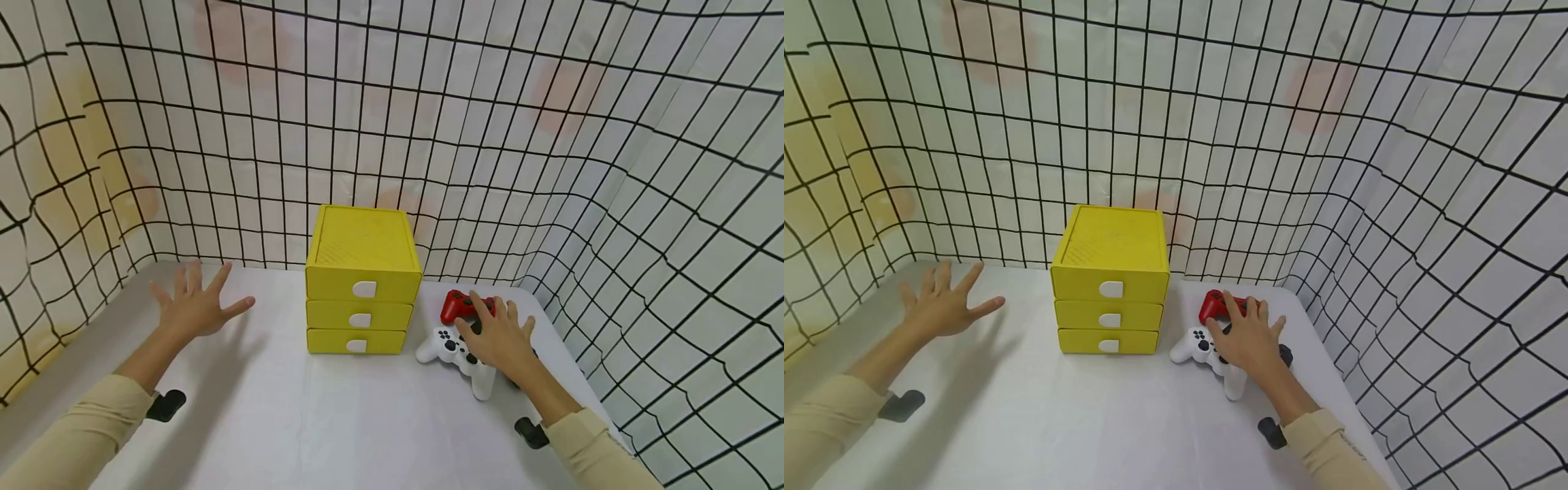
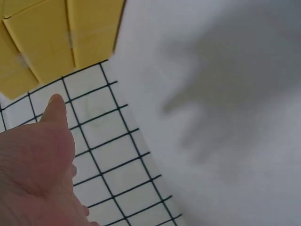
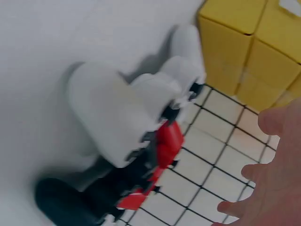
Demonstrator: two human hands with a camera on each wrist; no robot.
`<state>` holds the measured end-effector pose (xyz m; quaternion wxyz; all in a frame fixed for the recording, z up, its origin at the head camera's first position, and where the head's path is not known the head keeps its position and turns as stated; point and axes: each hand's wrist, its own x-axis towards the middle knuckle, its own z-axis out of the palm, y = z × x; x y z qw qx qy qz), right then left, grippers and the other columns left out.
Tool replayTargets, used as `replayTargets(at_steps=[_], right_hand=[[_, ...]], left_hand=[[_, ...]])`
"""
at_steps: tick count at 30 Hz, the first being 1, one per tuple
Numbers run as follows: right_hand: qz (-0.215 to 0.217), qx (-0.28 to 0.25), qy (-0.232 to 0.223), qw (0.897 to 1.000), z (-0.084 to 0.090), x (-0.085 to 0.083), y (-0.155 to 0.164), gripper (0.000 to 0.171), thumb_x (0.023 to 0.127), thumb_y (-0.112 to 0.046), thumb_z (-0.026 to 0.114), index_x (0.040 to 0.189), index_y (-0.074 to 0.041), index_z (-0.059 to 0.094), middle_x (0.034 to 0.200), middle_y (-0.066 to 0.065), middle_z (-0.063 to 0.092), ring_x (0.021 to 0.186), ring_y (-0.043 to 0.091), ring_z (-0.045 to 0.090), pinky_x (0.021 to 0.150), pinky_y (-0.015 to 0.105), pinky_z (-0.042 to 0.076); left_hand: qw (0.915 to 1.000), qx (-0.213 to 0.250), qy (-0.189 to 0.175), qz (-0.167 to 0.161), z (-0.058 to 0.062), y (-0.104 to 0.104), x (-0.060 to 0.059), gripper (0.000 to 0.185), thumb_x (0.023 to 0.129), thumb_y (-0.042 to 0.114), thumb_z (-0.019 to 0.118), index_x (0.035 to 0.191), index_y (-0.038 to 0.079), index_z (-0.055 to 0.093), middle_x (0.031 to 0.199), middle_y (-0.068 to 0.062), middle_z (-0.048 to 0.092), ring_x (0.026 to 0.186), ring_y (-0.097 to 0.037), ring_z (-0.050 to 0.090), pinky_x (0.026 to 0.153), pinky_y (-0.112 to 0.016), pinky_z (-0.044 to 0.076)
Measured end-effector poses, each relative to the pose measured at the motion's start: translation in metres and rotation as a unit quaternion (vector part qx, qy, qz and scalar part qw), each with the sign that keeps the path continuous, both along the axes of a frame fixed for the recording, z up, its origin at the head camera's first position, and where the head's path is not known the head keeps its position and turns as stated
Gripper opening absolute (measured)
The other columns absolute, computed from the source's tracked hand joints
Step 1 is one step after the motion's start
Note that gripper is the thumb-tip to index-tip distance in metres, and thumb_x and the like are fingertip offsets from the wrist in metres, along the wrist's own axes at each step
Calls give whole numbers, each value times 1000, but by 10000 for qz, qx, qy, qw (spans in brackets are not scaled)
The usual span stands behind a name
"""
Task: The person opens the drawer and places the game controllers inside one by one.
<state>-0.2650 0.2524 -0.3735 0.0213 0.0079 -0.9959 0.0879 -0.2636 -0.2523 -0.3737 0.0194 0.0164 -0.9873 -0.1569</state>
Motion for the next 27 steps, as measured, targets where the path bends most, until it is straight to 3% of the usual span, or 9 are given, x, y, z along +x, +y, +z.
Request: replayTargets(at_steps=[6,15,20,27], right_hand=[[92,9,120,9999,20,2,-10,75,101,-58,41,164,-23,20,161,33,20,148,58,11,109,83,1],[342,32,414,9986,43,4,-23,73,102,-58,39,163,-21,24,162,32,22,149,55,13,109,83,3],[510,-165,581,9969,57,6,-36,75,101,-61,39,163,-20,23,161,28,27,148,49,20,111,77,13],[1001,-838,987,9865,73,12,-54,69,102,-49,51,159,-16,33,158,18,40,145,41,37,113,68,30]], left_hand=[[9997,-107,-83,-201,22,11,-5,103,91,78,47,164,16,9,160,-41,-10,146,-62,-11,105,-83,-14],[9988,-137,-153,-437,61,30,-9,101,92,80,42,165,20,7,162,-37,-11,147,-61,-9,108,-80,-15],[9977,47,-271,-613,82,41,-11,95,95,77,39,165,21,6,162,-37,-15,146,-62,-10,109,-81,-12],[9898,583,-480,-1211,101,59,-14,92,98,73,37,165,22,1,164,-35,-9,149,-59,-2,110,-82,4]])
